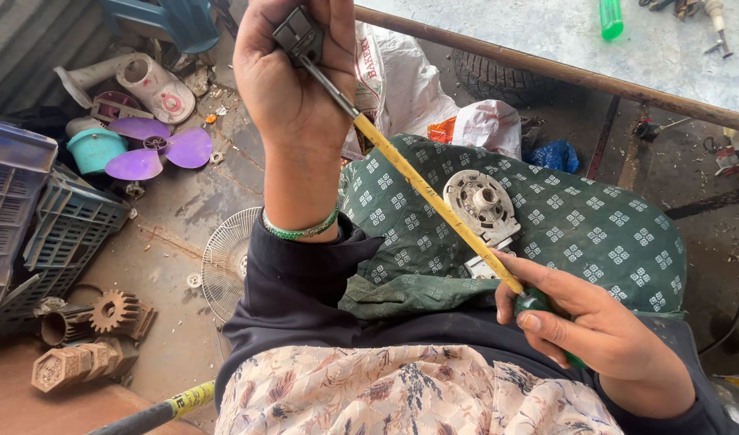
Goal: The person uses a screwdriver to disassemble a small black plastic mechanical component, removing a screw and then using the screwdriver to pry apart different parts of the item while holding a larger metal and plastic base in their lap.
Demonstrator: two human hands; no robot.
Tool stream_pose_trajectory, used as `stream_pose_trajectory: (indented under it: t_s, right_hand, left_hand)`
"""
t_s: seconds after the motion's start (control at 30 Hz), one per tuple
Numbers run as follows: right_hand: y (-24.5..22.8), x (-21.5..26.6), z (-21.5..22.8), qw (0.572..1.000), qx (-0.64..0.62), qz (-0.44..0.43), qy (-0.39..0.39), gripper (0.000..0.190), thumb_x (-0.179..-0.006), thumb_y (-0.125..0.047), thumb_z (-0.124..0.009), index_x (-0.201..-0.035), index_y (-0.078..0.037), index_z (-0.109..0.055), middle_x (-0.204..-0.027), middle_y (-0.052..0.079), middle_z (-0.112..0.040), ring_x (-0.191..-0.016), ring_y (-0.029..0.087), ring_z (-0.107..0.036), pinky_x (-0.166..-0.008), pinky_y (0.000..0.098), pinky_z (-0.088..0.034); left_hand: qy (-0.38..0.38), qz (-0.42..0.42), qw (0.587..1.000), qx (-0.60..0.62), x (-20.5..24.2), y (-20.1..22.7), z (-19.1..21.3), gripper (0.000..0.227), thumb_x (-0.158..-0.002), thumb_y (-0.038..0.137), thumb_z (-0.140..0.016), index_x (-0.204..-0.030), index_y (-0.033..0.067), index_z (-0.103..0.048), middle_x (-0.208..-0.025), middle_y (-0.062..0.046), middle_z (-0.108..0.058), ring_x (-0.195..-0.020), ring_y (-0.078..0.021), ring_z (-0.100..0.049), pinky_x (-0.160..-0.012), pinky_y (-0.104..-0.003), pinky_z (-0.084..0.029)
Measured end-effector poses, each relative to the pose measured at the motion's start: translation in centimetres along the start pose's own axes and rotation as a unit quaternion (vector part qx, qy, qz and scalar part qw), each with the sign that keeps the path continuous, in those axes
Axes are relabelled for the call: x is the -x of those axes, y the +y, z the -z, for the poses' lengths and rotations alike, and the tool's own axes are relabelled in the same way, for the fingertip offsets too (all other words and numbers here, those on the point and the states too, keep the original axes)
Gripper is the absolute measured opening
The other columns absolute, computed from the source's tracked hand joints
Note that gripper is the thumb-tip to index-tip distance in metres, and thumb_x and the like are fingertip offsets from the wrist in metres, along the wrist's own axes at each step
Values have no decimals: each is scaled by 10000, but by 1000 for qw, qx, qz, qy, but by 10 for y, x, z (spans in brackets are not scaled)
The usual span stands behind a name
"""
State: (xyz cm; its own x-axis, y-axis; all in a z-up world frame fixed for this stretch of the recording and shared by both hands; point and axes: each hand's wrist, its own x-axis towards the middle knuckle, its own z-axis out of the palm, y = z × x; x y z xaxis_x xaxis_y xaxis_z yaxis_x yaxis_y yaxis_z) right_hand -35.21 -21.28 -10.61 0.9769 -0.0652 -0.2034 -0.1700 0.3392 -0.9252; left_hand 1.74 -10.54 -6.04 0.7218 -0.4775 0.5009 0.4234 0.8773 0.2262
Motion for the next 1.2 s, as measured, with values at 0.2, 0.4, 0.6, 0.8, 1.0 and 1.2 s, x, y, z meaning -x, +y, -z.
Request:
stream_pose_trajectory:
  t_s: [0.2,0.4,0.6,0.8,1.0,1.2]
  right_hand:
    - [6,-4,3,999,-22,31,-24,637,-979,-19,-519,-1571,105,-317,-1060,194,-594,-573,90,-525,-465,221,-447]
    - [19,-11,0,998,2,61,-22,654,-965,8,-567,-1580,47,-350,-1054,179,-606,-570,75,-518,-475,211,-443]
    - [26,-12,4,998,-14,58,-35,645,-975,14,-551,-1584,39,-343,-1060,176,-604,-582,84,-534,-472,216,-463]
    - [34,-13,5,986,-157,33,-52,641,-961,24,-582,-1565,48,-368,-1009,202,-610,-498,102,-538,-389,207,-425]
    - [38,-11,-8,999,-52,3,9,629,-935,8,-609,-1540,-14,-440,-944,155,-667,-488,83,-544,-388,212,-435]
    - [40,-29,-23,944,234,232,32,599,-1007,-14,-644,-1575,-3,-453,-1032,78,-710,-843,159,-679,-775,279,-575]
  left_hand:
    - [1,17,999,-37,7,5,-21,255,-1096,5,-391,-1097,-142,-600,-1093,-201,-661,-1061,-295,-713,-1041,-413,-591]
    - [-32,9,999,-24,4,10,-17,178,-1111,-33,-429,-1056,-117,-576,-1027,-149,-634,-957,-234,-702,-1050,-398,-601]
    - [-33,30,999,3,4,13,-28,103,-1095,-31,-449,-1045,-48,-538,-989,-134,-624,-905,-211,-692,-1014,-373,-622]
    - [16,28,998,-50,6,15,-42,84,-1051,8,-453,-1057,-24,-530,-988,-137,-630,-956,-257,-697,-869,-358,-637]
    - [-94,-18,995,-9,14,7,-44,98,-1103,33,-430,-1061,46,-517,-937,-60,-536,-846,-190,-637,-721,-281,-620]
    - [-91,-23,995,28,18,-2,-47,136,-1106,185,-423,-1044,88,-494,-906,-42,-495,-781,-142,-599,-668,-254,-616]
